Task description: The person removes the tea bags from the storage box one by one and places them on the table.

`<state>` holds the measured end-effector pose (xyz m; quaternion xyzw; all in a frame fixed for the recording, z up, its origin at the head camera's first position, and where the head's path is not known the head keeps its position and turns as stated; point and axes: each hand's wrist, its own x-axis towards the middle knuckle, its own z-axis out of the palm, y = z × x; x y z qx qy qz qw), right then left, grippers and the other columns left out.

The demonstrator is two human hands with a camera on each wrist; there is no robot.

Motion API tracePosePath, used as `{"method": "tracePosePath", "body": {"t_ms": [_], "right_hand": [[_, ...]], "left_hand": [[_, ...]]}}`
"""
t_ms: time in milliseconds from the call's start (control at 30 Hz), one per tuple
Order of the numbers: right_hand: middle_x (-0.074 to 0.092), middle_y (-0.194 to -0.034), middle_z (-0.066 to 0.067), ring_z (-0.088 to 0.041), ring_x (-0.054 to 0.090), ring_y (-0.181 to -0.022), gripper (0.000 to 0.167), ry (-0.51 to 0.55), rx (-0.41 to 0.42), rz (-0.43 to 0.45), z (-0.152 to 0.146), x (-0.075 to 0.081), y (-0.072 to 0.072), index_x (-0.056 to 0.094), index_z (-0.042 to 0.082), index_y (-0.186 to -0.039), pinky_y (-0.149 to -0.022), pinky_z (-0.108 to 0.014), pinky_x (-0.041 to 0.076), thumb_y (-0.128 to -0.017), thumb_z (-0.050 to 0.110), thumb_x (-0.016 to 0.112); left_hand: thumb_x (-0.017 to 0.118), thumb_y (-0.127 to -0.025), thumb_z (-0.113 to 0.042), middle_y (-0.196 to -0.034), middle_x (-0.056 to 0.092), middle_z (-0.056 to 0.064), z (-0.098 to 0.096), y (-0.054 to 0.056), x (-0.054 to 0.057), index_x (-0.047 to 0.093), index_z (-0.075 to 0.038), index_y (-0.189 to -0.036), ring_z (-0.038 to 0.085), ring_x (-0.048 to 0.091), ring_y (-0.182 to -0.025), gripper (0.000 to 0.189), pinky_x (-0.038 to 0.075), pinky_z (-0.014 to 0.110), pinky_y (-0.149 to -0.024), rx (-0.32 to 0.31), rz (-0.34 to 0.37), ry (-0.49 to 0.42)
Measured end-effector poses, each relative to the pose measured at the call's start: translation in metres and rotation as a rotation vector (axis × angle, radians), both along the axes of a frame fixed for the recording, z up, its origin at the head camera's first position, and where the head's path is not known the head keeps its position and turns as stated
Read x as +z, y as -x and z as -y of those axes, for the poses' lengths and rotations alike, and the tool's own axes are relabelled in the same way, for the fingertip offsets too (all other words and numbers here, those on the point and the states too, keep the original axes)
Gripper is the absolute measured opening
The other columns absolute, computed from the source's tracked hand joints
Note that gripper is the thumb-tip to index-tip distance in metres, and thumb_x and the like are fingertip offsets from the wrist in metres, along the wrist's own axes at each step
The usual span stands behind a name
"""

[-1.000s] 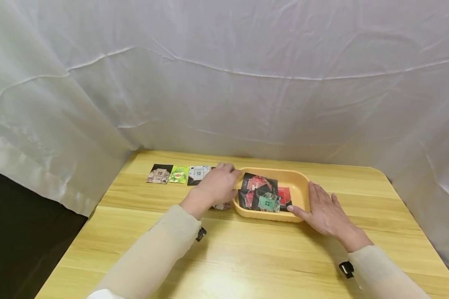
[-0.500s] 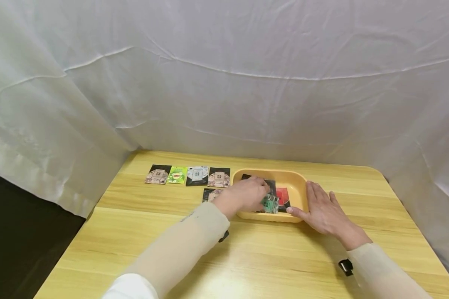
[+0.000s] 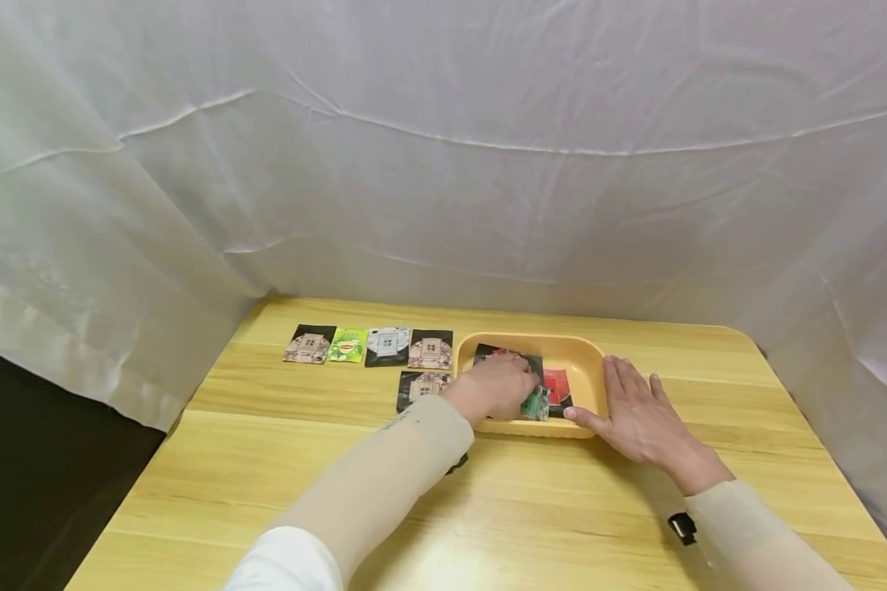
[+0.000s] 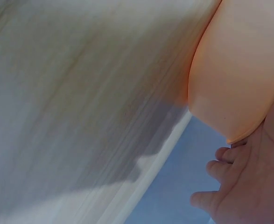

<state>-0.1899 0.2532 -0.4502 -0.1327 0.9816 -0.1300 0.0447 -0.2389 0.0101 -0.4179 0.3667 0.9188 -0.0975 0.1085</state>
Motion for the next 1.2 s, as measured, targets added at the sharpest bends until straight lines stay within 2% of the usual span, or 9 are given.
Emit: {"method": "tracePosePath", "body": {"t_ms": [200,367,600,767,933,1100,1200], "right_hand": [[0.01,-0.171,-0.034,-0.056,0.013,-0.157,0.116,0.003,-0.001,-0.001,-0.001,-0.002,0.0,0.006,-0.011,-0.164,-0.123,-0.078,0.007,-0.099,0.076,0.046],[0.011,-0.171,-0.035,-0.056,0.014,-0.156,0.116,0.014,-0.005,0.001,0.0,-0.002,0.0,0.006,-0.011,-0.164,-0.123,-0.078,0.008,-0.099,0.076,0.047],[0.011,-0.171,-0.035,-0.056,0.014,-0.157,0.116,0.021,-0.006,0.0,0.0,-0.002,0.0,0.005,-0.011,-0.164,-0.123,-0.078,0.007,-0.099,0.076,0.047],[0.01,-0.171,-0.035,-0.056,0.014,-0.156,0.116,0.022,-0.008,0.007,0.0,-0.001,-0.001,0.005,-0.011,-0.164,-0.123,-0.078,0.007,-0.1,0.076,0.046],[0.01,-0.171,-0.035,-0.056,0.014,-0.156,0.116,0.026,-0.01,0.012,0.001,0.0,-0.001,0.005,-0.011,-0.164,-0.123,-0.079,0.006,-0.099,0.076,0.046],[0.01,-0.171,-0.035,-0.056,0.014,-0.156,0.116,0.025,-0.013,0.012,0.002,0.001,-0.001,0.005,-0.01,-0.164,-0.122,-0.079,0.007,-0.099,0.077,0.046],[0.01,-0.171,-0.035,-0.057,0.014,-0.156,0.116,0.025,-0.016,0.015,0.002,0.001,-0.001,0.005,-0.01,-0.164,-0.122,-0.079,0.006,-0.099,0.076,0.045]], "left_hand": [[0.071,-0.099,-0.046,-0.161,0.049,0.002,-0.004,0.0,-0.001,0.047,-0.017,-0.159,0.021,0.044,-0.15,0.071,0.037,0.034,-0.126,0.021,-0.025,0.062],[0.073,-0.097,-0.051,-0.167,0.042,0.005,-0.005,-0.002,0.001,0.036,-0.017,-0.165,0.023,0.041,-0.153,0.085,0.037,0.036,-0.126,0.066,-0.047,0.061],[0.072,-0.095,-0.058,-0.155,0.053,0.005,-0.001,-0.004,0.004,0.047,-0.018,-0.159,0.021,0.051,-0.141,0.079,0.048,0.04,-0.118,0.103,-0.092,0.097],[0.071,-0.1,-0.044,-0.162,0.047,0.003,0.0,-0.006,0.006,0.041,-0.021,-0.163,0.022,0.044,-0.149,0.074,0.049,0.038,-0.117,0.155,-0.038,0.1],[0.068,-0.102,-0.023,-0.16,0.048,0.006,0.0,-0.008,0.006,0.044,-0.018,-0.161,0.024,0.046,-0.146,0.065,0.052,0.037,-0.114,0.189,-0.011,0.044],[0.068,-0.101,-0.02,-0.155,0.047,0.011,-0.001,-0.011,0.008,0.046,-0.015,-0.159,0.03,0.046,-0.141,0.062,0.058,0.034,-0.104,0.219,-0.021,0.021],[0.068,-0.101,-0.021,-0.155,0.046,0.011,-0.002,-0.013,0.009,0.045,-0.017,-0.16,0.03,0.045,-0.142,0.064,0.056,0.035,-0.107,0.234,-0.049,0.042]]}}
